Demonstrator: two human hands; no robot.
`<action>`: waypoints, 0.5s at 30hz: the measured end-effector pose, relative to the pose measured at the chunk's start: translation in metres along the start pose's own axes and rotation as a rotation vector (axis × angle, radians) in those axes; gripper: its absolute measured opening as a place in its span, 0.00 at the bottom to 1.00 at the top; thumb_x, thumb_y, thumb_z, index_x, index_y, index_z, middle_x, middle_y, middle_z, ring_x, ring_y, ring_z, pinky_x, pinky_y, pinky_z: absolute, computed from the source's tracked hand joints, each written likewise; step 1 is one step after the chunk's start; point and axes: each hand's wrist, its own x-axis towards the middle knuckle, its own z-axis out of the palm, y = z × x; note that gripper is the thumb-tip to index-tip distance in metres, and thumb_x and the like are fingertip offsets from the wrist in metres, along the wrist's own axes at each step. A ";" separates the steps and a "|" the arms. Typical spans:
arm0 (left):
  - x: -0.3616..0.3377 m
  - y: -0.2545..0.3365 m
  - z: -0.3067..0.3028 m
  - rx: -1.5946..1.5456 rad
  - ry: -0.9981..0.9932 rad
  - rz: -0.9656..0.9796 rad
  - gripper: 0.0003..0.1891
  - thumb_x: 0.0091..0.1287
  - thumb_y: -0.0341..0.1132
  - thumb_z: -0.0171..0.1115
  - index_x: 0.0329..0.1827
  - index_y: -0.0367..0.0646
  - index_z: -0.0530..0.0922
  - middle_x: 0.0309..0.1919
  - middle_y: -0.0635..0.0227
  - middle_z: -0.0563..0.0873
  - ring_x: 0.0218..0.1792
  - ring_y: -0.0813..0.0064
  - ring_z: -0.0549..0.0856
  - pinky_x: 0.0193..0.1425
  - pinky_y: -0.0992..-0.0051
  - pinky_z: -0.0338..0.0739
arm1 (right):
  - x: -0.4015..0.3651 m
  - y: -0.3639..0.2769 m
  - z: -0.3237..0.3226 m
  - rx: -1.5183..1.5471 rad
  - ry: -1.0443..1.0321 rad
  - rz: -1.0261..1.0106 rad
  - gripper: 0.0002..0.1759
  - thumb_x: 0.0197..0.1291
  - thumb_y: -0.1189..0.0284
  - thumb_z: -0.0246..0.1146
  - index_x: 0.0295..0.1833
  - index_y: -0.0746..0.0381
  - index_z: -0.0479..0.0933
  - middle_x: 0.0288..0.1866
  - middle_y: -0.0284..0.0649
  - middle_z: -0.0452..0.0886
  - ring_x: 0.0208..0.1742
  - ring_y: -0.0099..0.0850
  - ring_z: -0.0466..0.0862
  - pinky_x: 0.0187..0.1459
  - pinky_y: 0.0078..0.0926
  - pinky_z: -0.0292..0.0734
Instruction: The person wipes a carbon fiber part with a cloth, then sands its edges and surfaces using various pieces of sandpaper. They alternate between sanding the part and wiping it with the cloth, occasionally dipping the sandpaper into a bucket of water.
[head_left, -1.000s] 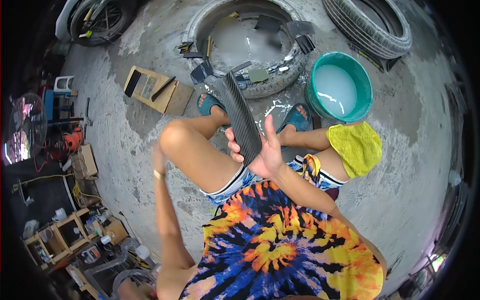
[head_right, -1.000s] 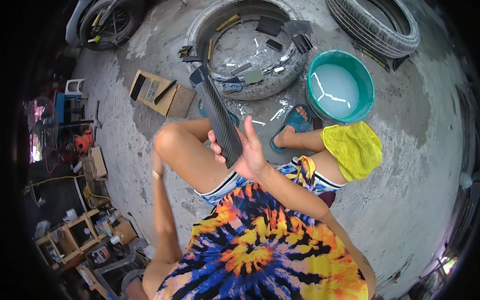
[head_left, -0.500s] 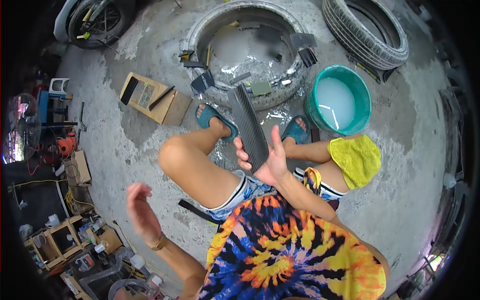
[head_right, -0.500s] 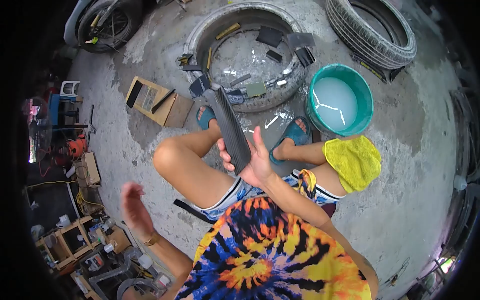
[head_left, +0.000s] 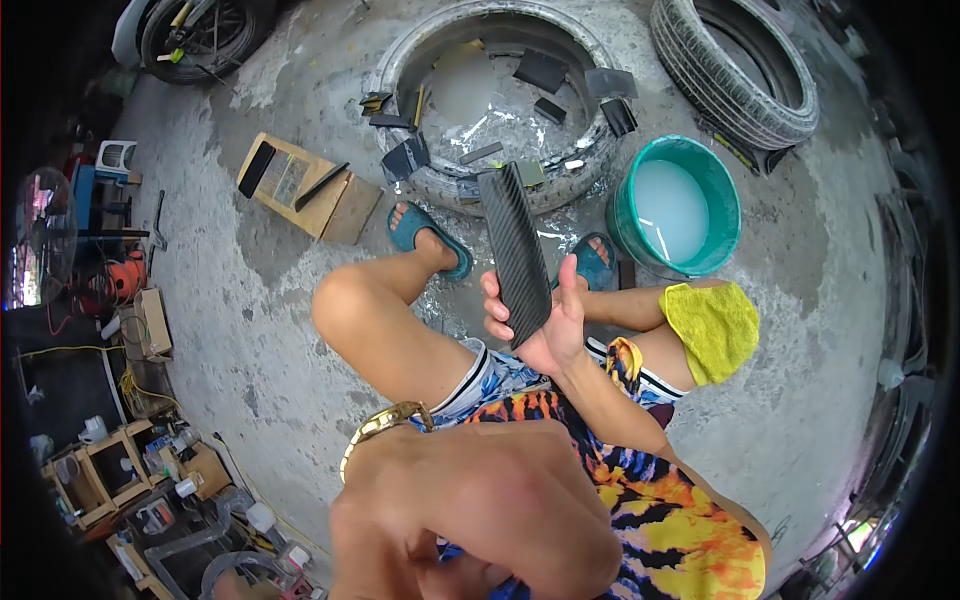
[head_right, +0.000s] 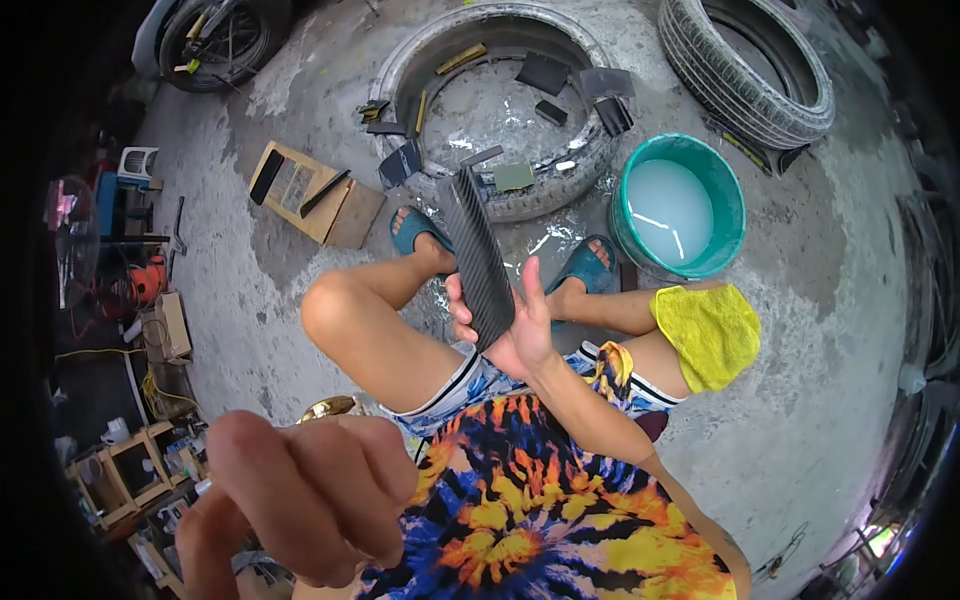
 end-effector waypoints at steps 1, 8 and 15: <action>0.000 0.005 0.001 0.029 0.024 -0.037 0.04 0.66 0.46 0.57 0.36 0.77 0.77 0.29 0.76 0.70 0.28 0.80 0.70 0.50 0.71 0.63 | 0.000 -0.001 0.000 0.002 0.000 0.003 0.46 0.63 0.30 0.39 0.63 0.62 0.64 0.46 0.41 0.67 0.39 0.27 0.68 0.36 0.23 0.67; 0.001 0.037 0.010 0.244 0.152 -0.337 0.07 0.68 0.39 0.54 0.31 0.65 0.73 0.26 0.75 0.73 0.30 0.78 0.75 0.38 0.72 0.65 | -0.002 -0.005 -0.003 0.021 -0.025 -0.038 0.45 0.63 0.31 0.40 0.62 0.63 0.65 0.46 0.41 0.67 0.39 0.27 0.68 0.36 0.23 0.67; 0.003 0.058 0.019 0.382 0.235 -0.553 0.10 0.70 0.32 0.52 0.27 0.54 0.69 0.25 0.75 0.76 0.31 0.77 0.79 0.29 0.74 0.68 | -0.005 -0.004 -0.002 0.019 -0.016 -0.053 0.45 0.63 0.31 0.41 0.62 0.64 0.65 0.47 0.41 0.67 0.39 0.27 0.68 0.36 0.23 0.67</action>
